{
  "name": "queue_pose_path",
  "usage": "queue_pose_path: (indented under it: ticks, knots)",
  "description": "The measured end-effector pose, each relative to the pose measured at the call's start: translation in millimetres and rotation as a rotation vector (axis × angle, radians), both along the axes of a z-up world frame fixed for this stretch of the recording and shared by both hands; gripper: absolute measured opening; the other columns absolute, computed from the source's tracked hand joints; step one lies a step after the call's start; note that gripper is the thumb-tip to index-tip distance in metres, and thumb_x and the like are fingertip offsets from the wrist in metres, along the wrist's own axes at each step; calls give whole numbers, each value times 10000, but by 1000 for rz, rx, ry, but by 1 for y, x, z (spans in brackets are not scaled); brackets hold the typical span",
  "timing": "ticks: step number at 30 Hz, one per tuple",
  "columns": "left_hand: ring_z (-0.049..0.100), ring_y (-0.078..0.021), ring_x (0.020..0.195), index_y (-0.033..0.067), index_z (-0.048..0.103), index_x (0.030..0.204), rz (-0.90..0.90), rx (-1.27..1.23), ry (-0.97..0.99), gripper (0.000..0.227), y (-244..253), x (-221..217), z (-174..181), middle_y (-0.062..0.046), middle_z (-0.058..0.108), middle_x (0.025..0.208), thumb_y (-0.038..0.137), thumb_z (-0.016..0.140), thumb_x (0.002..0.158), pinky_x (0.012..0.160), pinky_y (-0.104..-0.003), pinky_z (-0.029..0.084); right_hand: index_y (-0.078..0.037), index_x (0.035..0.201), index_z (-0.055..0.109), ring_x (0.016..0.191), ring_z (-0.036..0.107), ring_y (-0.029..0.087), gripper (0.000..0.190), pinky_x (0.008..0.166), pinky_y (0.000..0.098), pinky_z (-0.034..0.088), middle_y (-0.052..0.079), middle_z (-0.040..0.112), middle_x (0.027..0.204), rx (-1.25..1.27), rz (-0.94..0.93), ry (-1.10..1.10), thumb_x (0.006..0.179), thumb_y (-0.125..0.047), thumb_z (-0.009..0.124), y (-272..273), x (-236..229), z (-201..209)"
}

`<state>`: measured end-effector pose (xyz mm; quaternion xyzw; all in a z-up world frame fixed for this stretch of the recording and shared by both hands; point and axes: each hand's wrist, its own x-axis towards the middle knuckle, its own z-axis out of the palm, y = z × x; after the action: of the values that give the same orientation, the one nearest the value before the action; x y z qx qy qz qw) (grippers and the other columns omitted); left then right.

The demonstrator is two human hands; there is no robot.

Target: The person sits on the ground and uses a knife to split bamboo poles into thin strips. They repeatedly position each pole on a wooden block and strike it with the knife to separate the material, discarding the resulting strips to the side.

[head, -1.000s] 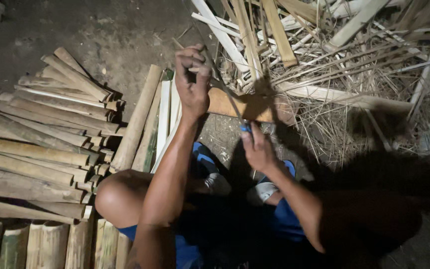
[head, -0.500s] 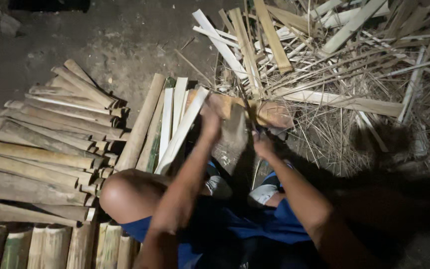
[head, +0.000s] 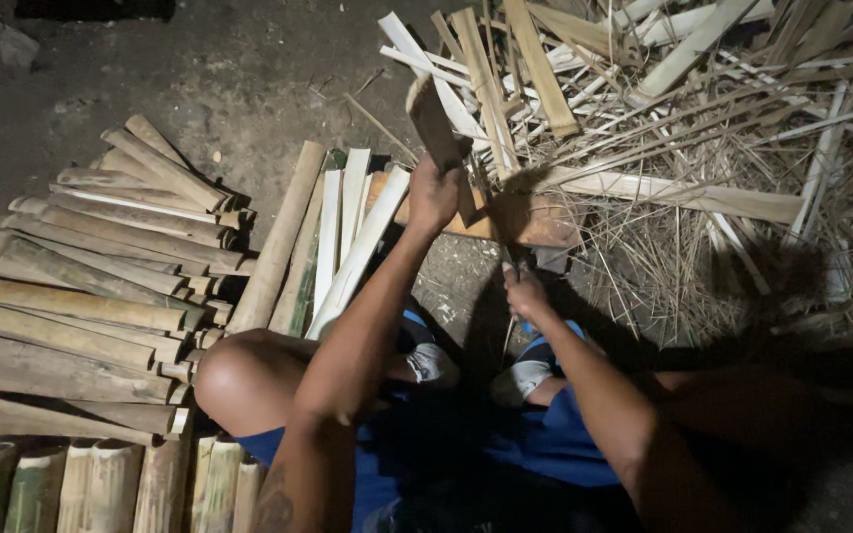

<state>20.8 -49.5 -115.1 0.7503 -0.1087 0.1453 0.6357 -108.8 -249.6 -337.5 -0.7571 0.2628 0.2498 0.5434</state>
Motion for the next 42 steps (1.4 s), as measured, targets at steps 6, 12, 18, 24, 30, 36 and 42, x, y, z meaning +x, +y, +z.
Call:
queue_pose_path:
  ticks: [6, 12, 18, 24, 30, 36, 42]
  knots:
    - [714, -156, 875, 61, 692, 1202, 96, -136, 140, 359, 20, 4, 67, -52, 739, 1015, 354, 577, 1028, 758, -319, 605, -45, 1178, 574, 733, 663, 399, 562, 691, 519, 532, 234, 668, 900, -334, 233, -480, 1031, -568, 427, 11, 10, 50]
    - [627, -138, 782, 9, 657, 1071, 201, -447, -134, 407, 29, -6, 103, -59, 662, 876, 408, 580, 1081, 698, -292, 525, -30, 1145, 627, 852, 662, 441, 576, 784, 536, 528, 268, 682, 979, -260, 238, -700, 1045, -553, 407, 47, -2, 125]
    - [632, -157, 686, 23, 630, 961, 318, -596, -50, 364, 47, -8, 89, -77, 662, 789, 372, 600, 1059, 625, -308, 534, -14, 1111, 679, 971, 661, 482, 603, 877, 553, 523, 302, 695, 1059, -452, 246, -514, 1059, -539, 387, 69, 12, 40]
    - [610, -161, 659, 47, 605, 926, 381, -753, -48, 340, 67, 2, 86, -56, 626, 766, 362, 612, 1053, 592, -317, 523, -33, 1172, 672, 993, 621, 538, 599, 850, 606, 491, 318, 670, 1092, -529, 208, -387, 999, -536, 398, 23, 11, -13]
    - [650, -195, 663, 44, 622, 926, 93, -738, 25, 357, 76, -2, 91, -84, 656, 778, 393, 643, 1000, 615, -352, 577, -45, 1170, 651, 939, 682, 468, 563, 823, 561, 531, 268, 705, 1011, -460, 338, -228, 1031, -523, 389, 25, 9, 80]
    - [635, -191, 659, 43, 603, 911, -150, -672, 44, 404, 76, -3, 79, -92, 640, 798, 438, 671, 965, 592, -362, 568, 35, 1268, 576, 963, 673, 465, 514, 832, 507, 540, 298, 675, 1057, -356, 289, -988, 1129, -436, 425, 45, -19, 131]
    - [630, -207, 679, 44, 585, 932, -110, -796, 63, 358, 83, -4, 70, -108, 626, 819, 391, 658, 983, 618, -402, 565, -31, 1046, 702, 918, 729, 406, 527, 825, 504, 564, 260, 738, 981, -419, 241, -178, 1075, -478, 425, 19, 0, 34]
